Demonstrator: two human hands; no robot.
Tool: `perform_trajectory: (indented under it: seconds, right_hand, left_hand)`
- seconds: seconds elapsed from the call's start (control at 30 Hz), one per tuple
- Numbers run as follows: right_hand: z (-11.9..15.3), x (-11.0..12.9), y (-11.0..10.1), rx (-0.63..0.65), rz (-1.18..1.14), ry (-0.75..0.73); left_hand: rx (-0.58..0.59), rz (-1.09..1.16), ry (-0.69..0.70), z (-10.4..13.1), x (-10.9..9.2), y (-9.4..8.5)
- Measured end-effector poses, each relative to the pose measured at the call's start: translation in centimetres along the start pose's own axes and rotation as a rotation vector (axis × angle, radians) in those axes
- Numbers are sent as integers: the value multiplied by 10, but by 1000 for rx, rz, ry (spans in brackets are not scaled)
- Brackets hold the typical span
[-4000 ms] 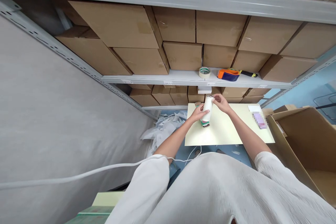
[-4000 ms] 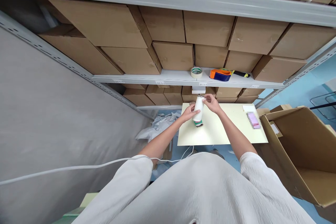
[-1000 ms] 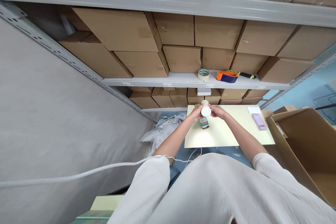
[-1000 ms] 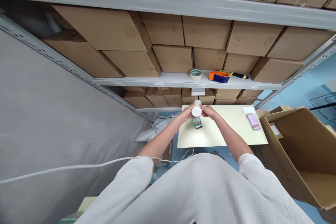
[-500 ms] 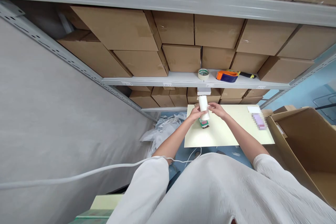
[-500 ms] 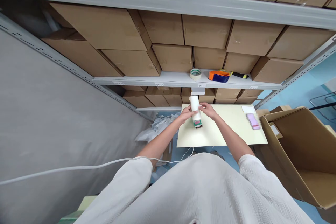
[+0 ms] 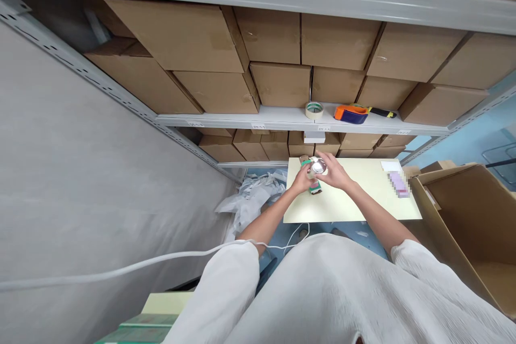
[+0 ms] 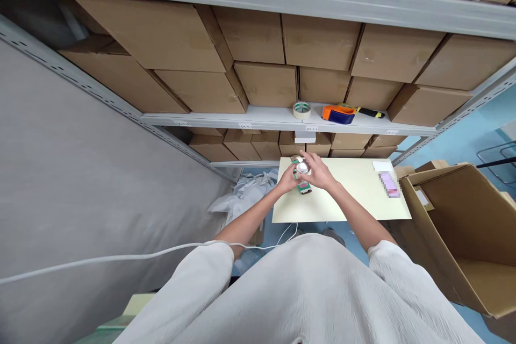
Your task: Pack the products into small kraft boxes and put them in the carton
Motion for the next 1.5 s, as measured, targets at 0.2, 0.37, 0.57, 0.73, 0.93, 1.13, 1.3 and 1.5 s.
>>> perform_trajectory:
  seconds: [0.2, 0.37, 0.57, 0.73, 0.93, 1.13, 1.3, 1.5]
  right_hand:
    - [3, 0, 8, 114, 146, -38]
    - [2, -11, 9, 123, 181, 18]
    - [5, -38, -2, 22, 228, 166]
    - [9, -70, 2, -40, 234, 278]
    - [9, -106, 25, -74, 210, 372]
    - [4, -128, 47, -23, 201, 431]
    - [2, -141, 60, 40, 220, 453]
    - [1, -153, 65, 67, 292, 457]
  left_hand:
    - [58, 2, 1, -2, 21, 10]
    - [61, -5, -19, -4, 31, 14]
    - [-58, -10, -234, -12, 66, -6]
    - [-125, 0, -481, -22, 112, -19]
    - [-111, 44, -626, -38, 148, -9]
    - [-136, 12, -561, -53, 152, -7]
    - [-110, -95, -510, -66, 153, -9]
    - [-15, -266, -481, -78, 162, -7]
Point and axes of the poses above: each hand's wrist, its own z-axis away from the middle knuckle, its own y-axis out of the palm, x = y × z, the point moved 9 cm from there along -z, towards the middle knuckle, and after that the axes turned 5 degrees about -y, right-handed, at the moved point
